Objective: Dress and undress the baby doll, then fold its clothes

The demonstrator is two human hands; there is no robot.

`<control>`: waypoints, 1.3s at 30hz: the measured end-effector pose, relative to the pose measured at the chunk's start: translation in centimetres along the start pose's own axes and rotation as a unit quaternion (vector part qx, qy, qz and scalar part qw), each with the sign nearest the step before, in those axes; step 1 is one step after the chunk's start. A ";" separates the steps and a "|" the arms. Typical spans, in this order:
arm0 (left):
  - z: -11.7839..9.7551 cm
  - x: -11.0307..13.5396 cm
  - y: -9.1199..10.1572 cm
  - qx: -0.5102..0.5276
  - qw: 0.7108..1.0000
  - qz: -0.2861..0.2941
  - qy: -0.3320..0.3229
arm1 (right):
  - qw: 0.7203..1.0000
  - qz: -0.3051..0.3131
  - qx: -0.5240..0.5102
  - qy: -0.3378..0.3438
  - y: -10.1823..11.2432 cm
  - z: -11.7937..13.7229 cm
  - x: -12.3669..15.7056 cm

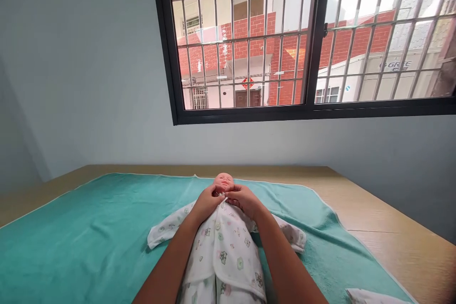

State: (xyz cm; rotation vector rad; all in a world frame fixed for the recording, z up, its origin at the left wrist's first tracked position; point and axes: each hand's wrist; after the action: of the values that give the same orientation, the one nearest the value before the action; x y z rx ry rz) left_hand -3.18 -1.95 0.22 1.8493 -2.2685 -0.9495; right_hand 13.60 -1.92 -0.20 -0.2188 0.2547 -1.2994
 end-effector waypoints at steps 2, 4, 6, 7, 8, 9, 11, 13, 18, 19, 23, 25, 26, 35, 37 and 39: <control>-0.1 0.1 -0.1 -0.014 1.000 -0.022 0.000 | 0.999 -0.005 -0.043 -0.007 0.0 -0.1 0.1; -0.3 0.3 -0.1 -0.015 0.999 -0.030 0.000 | 0.999 -0.009 -0.044 -0.010 -0.1 -0.1 0.2; -0.3 0.5 0.1 0.000 1.000 -0.030 0.000 | 1.000 -0.008 -0.016 -0.006 -0.3 0.1 0.3; -0.4 0.6 0.1 0.010 0.999 -0.030 0.001 | 1.000 -0.006 0.000 -0.003 -0.4 0.2 0.4; -0.4 0.6 0.2 0.019 0.999 -0.030 0.004 | 1.000 -0.005 0.015 -0.002 -0.5 0.3 0.4; -0.4 0.7 0.2 0.026 0.999 -0.030 0.006 | 1.000 -0.004 0.024 -0.001 -0.6 0.4 0.5; -0.3 0.7 0.3 0.038 0.999 -0.031 0.006 | 0.999 -0.010 0.046 0.001 -0.8 0.5 0.5; -0.2 0.6 0.2 0.050 0.998 -0.041 0.005 | 0.995 -0.026 0.096 0.006 -1.1 0.6 0.4; 0.0 0.7 0.8 0.123 0.987 -0.087 0.052 | 0.976 -0.066 0.205 0.007 -1.8 0.8 0.2; -0.1 0.9 1.1 0.140 0.983 -0.094 0.067 | 0.973 -0.071 0.220 0.005 -1.8 0.9 0.2; -0.7 1.4 2.7 0.122 0.982 -0.102 0.104 | 0.955 -0.080 0.286 -0.015 -1.5 2.0 0.5; -1.4 1.7 3.6 0.062 0.989 -0.068 0.114 | 0.944 -0.088 0.316 -0.021 -1.3 3.0 0.9; -1.7 1.9 4.0 0.028 0.992 -0.044 0.114 | 0.936 -0.098 0.336 -0.021 -1.4 3.6 1.3; -3.5 2.9 6.2 -0.083 0.987 0.131 0.036 | 0.840 0.001 0.538 -0.075 -6.1 8.7 5.3; -3.5 3.0 6.1 -0.068 0.988 0.131 0.039 | 0.825 0.033 0.556 -0.099 -7.2 8.6 5.5; -3.5 3.0 6.0 -0.053 0.989 0.133 0.033 | 0.813 0.033 0.571 -0.104 -8.0 8.3 5.5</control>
State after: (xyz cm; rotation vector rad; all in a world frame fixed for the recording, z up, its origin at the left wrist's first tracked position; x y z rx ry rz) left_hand -7.75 -5.62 5.02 1.4654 -2.3005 -0.9309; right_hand 10.19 -9.12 9.71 0.6748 -0.7188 -1.1474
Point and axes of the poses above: each hand's wrist, its own x-axis away from the middle knuckle, its own y-axis out of the back of the hand, z = x × y, and after that the axes turned 8 degrees about -x, right-handed
